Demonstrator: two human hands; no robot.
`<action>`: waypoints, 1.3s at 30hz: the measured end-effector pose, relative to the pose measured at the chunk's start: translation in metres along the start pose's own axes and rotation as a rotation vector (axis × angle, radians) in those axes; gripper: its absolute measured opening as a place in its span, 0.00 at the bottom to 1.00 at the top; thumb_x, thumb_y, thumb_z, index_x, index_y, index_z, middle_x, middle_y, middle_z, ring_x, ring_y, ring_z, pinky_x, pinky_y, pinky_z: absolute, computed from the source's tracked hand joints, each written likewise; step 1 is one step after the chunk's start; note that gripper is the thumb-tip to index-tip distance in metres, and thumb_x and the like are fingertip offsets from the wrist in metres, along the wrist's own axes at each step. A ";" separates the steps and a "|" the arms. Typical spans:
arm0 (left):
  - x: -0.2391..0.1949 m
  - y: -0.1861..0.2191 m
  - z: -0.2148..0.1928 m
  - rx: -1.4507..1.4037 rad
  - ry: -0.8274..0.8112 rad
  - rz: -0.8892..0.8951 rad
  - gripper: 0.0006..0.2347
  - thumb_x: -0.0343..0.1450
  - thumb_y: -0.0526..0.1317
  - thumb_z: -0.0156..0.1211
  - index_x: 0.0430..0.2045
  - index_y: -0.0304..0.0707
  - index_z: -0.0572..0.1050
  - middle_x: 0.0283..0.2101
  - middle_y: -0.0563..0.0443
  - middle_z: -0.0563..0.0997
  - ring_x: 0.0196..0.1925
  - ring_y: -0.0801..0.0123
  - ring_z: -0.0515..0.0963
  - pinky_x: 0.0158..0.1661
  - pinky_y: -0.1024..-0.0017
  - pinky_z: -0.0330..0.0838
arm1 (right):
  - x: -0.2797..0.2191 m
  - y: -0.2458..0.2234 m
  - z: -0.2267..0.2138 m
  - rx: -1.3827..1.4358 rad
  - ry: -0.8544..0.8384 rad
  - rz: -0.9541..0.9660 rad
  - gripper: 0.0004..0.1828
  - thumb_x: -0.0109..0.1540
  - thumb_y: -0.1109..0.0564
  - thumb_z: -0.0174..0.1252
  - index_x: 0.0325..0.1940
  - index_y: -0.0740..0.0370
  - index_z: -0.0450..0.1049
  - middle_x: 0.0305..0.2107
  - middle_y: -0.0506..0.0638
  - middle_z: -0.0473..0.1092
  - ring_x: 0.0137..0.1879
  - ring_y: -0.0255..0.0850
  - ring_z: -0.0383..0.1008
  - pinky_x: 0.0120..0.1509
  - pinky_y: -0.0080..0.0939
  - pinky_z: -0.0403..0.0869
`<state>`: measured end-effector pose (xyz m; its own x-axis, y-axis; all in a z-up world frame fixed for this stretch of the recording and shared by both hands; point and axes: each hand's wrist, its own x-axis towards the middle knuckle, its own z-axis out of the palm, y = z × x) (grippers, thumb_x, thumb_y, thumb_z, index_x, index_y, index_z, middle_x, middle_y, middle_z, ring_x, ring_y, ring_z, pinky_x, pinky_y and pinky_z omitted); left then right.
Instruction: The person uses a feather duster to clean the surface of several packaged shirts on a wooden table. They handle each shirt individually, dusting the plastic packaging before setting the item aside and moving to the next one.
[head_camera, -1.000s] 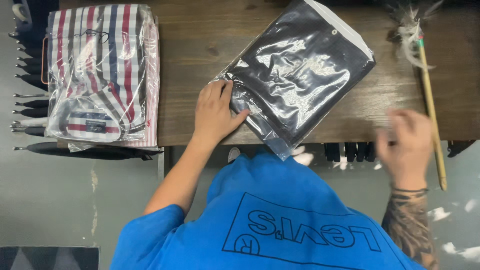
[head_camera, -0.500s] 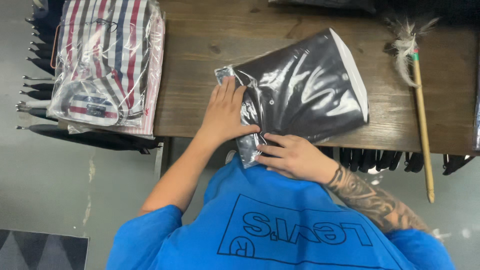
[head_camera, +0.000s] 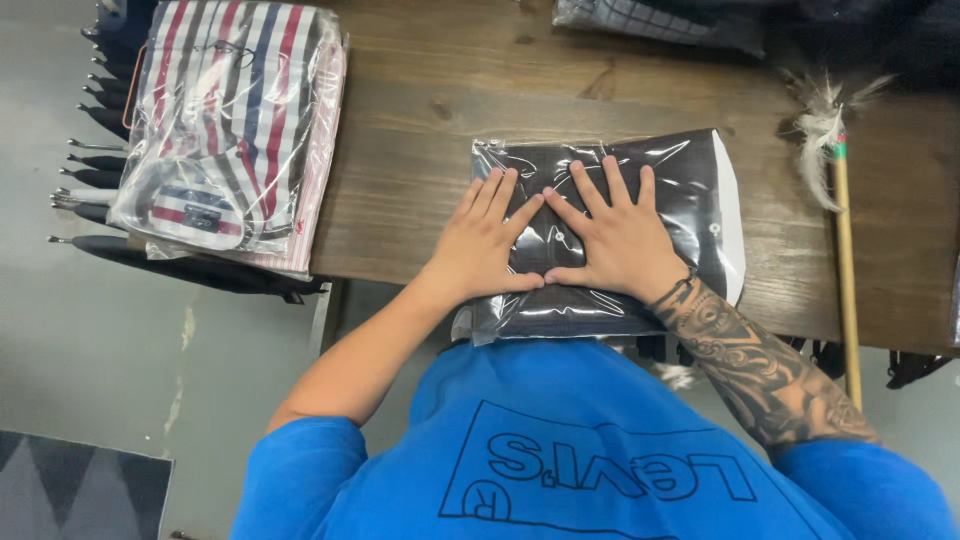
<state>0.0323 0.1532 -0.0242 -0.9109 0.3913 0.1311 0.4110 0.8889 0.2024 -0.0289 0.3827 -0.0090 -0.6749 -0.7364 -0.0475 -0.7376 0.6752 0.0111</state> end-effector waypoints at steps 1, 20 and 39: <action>0.001 -0.001 0.001 0.012 -0.017 0.006 0.50 0.54 0.75 0.59 0.68 0.45 0.60 0.70 0.26 0.57 0.75 0.38 0.53 0.71 0.47 0.44 | 0.001 -0.001 -0.001 -0.013 -0.040 0.007 0.62 0.47 0.08 0.43 0.79 0.37 0.48 0.75 0.59 0.48 0.78 0.68 0.43 0.72 0.84 0.39; -0.025 -0.029 0.050 -0.092 0.400 -0.354 0.24 0.68 0.51 0.61 0.59 0.49 0.69 0.48 0.49 0.73 0.48 0.54 0.75 0.43 0.55 0.71 | -0.038 0.029 -0.065 0.405 0.419 0.091 0.37 0.59 0.50 0.67 0.69 0.70 0.68 0.67 0.78 0.57 0.71 0.74 0.57 0.72 0.69 0.57; 0.048 -0.057 0.000 -1.005 0.264 -0.649 0.23 0.68 0.47 0.67 0.11 0.51 0.54 0.16 0.63 0.55 0.20 0.78 0.55 0.27 0.70 0.46 | -0.145 0.115 0.056 0.952 0.478 0.558 0.20 0.73 0.49 0.49 0.62 0.65 0.69 0.49 0.52 0.69 0.53 0.40 0.66 0.57 0.40 0.64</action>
<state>-0.0344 0.1213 -0.0294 -0.9700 -0.2197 -0.1039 -0.1640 0.2761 0.9470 -0.0144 0.5697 -0.0570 -0.9848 -0.1374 0.1066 -0.1632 0.5185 -0.8394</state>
